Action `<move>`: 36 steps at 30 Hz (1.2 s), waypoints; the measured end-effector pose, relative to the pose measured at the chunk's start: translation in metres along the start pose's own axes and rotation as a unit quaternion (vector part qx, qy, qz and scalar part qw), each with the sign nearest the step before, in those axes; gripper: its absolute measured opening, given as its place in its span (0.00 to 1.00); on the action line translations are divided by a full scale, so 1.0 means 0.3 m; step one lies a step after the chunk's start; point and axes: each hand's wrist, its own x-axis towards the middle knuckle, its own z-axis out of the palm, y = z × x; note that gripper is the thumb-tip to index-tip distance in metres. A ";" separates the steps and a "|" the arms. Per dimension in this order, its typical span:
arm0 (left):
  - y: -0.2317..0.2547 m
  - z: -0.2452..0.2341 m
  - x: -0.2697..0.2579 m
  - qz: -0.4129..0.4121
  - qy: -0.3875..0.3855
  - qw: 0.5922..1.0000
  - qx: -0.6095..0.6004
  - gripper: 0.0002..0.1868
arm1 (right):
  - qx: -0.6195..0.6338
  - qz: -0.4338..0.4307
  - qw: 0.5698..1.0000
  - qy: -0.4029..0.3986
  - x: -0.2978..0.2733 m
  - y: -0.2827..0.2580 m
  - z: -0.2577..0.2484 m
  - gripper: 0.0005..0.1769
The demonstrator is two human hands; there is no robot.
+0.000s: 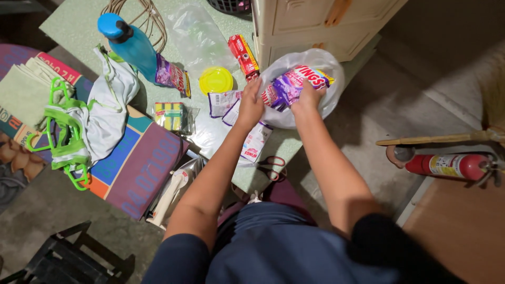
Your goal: The person uses scissors to cut open multiple purple snack packets labeled WINGS on a cluttered table. After cutting each packet, they place it into a white plastic bag. The person then picks up one packet and walks toward a door.
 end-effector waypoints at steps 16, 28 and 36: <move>0.169 -0.183 -0.011 -0.202 -0.070 0.934 -0.286 0.36 | -0.321 -0.284 0.849 -0.310 -0.386 0.149 -0.146 0.05; -0.136 -0.240 -0.183 -0.162 0.014 0.969 -0.189 0.23 | -0.751 -0.203 0.554 -0.296 -0.278 0.430 -0.367 0.21; -0.466 -0.274 -0.414 -0.425 0.029 0.880 -0.211 0.22 | -0.862 -0.170 0.426 -0.218 -0.242 0.441 -0.333 0.47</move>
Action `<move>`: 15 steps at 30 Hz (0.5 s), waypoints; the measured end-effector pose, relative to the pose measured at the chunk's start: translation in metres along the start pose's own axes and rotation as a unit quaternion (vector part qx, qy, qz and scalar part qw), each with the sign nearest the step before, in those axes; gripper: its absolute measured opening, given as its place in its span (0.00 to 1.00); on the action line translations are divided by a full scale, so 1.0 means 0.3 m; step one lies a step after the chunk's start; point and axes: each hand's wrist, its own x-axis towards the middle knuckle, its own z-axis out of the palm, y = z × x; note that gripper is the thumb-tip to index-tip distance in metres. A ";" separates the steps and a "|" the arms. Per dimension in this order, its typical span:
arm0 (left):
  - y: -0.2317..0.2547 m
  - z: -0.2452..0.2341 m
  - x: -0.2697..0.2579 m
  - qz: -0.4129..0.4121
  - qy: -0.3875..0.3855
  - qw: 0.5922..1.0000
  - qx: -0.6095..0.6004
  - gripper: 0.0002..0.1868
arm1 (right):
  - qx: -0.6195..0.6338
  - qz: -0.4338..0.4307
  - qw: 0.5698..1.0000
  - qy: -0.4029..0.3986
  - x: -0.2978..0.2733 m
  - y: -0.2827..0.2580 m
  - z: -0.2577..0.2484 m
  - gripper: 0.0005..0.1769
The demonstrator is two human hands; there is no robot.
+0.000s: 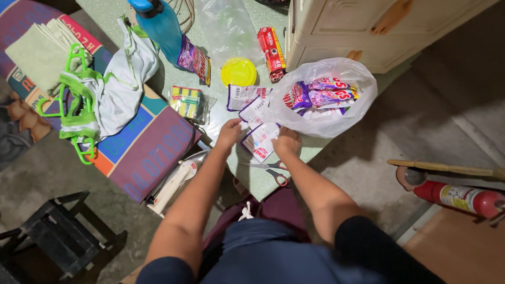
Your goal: The person uses scissors to cut open multiple purple snack packets labeled WINGS on a cluttered table. After cutting each packet, they place it into a white plastic bag. The person then picks up one packet and walks toward a door.
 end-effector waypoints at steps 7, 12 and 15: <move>-0.035 0.034 0.187 0.093 -0.014 0.976 0.197 0.23 | 0.283 -0.082 0.953 0.069 0.050 0.070 0.074 0.28; 0.150 0.154 0.258 0.119 -0.038 0.895 0.428 0.24 | 0.346 -0.121 0.920 0.137 -0.022 0.112 -0.029 0.29; 0.304 0.213 0.171 0.036 -0.050 0.841 0.537 0.26 | 0.414 -0.090 0.897 0.130 -0.094 0.138 -0.098 0.26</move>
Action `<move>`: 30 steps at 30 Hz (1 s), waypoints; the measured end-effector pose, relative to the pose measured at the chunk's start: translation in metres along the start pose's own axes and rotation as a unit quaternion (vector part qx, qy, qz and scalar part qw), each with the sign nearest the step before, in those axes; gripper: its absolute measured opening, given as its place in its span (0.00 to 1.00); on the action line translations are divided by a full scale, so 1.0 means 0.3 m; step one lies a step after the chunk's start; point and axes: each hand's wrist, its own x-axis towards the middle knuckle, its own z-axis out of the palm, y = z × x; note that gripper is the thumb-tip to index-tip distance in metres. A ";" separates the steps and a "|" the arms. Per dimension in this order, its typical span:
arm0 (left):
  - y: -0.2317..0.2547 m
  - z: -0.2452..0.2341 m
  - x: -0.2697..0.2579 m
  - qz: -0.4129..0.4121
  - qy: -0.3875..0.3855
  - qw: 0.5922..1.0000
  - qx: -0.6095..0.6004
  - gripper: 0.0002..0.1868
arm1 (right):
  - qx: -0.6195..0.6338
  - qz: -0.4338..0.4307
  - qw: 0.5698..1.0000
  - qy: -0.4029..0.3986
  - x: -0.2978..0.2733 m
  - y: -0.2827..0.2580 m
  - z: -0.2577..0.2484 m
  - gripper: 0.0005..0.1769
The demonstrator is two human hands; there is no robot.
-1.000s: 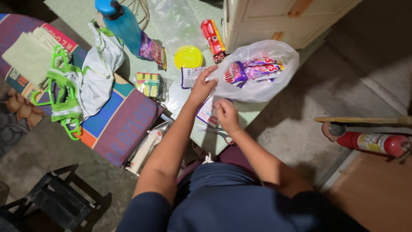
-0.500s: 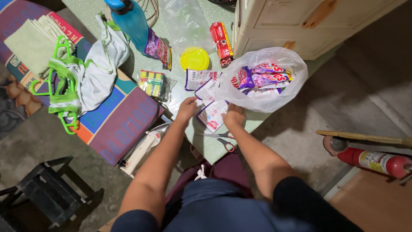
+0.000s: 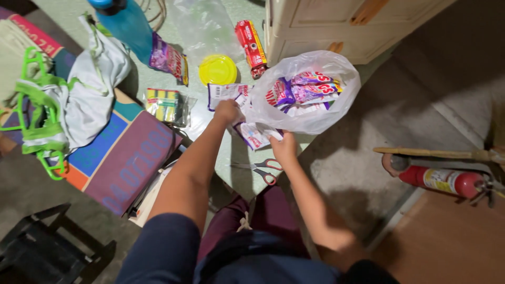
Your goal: The person uses scissors to cut open multiple purple snack packets labeled WINGS on a cluttered table. After cutting each packet, they place it into a white plastic bag. The person then picks up one packet and walks toward a door.
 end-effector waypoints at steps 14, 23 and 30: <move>0.010 0.097 0.012 -0.080 0.122 0.989 -0.005 0.17 | 0.240 -0.008 0.969 0.062 -0.033 -0.023 -0.002 0.31; -0.054 0.149 0.120 -0.038 0.046 0.998 -0.026 0.22 | 0.225 -0.024 0.972 0.061 -0.024 -0.017 0.016 0.31; -0.111 -0.032 0.007 0.053 0.126 0.988 -0.075 0.17 | 0.249 0.041 0.966 0.050 -0.031 -0.128 -0.013 0.27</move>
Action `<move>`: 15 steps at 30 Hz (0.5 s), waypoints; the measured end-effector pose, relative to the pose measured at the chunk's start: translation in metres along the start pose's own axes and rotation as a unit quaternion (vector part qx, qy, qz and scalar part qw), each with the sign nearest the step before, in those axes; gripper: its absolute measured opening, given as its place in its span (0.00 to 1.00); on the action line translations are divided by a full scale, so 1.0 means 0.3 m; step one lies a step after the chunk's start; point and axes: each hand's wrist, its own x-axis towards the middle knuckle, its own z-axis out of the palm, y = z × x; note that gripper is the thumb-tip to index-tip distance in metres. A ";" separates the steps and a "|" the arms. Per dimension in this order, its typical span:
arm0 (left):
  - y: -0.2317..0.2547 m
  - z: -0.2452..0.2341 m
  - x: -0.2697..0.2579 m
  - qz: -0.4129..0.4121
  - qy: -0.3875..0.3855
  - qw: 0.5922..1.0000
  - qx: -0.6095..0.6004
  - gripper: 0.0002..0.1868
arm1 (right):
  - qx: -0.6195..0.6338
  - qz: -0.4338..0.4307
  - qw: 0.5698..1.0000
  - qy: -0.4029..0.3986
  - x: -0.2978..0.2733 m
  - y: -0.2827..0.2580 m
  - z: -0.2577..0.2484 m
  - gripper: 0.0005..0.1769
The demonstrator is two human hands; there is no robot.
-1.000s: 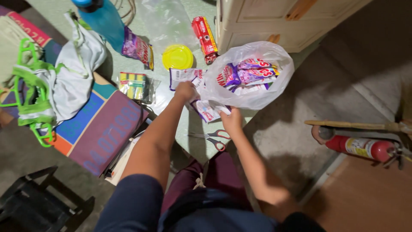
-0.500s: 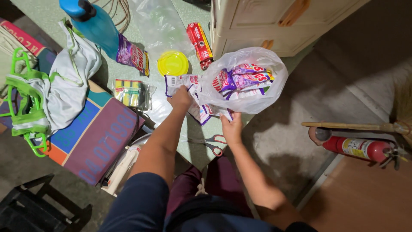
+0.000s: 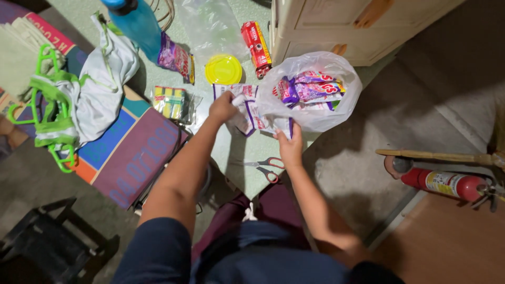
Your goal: The person uses scissors to cut open multiple purple snack packets labeled WINGS on a cluttered table. After cutting each packet, they place it into a white plastic bag. The person then picks up one packet and walks toward a door.
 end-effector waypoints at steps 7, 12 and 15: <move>0.059 -0.214 -0.254 -0.041 0.127 0.985 -0.108 0.20 | 0.013 -0.006 1.000 -0.015 -0.004 0.028 0.043 0.23; -0.019 -0.069 -0.252 0.002 0.214 0.936 -0.279 0.22 | -0.128 -0.159 0.977 -0.067 -0.022 -0.015 0.072 0.22; -0.075 0.015 -0.250 -0.035 0.193 0.887 -0.419 0.22 | -0.115 -0.169 0.974 -0.095 -0.031 -0.064 0.083 0.21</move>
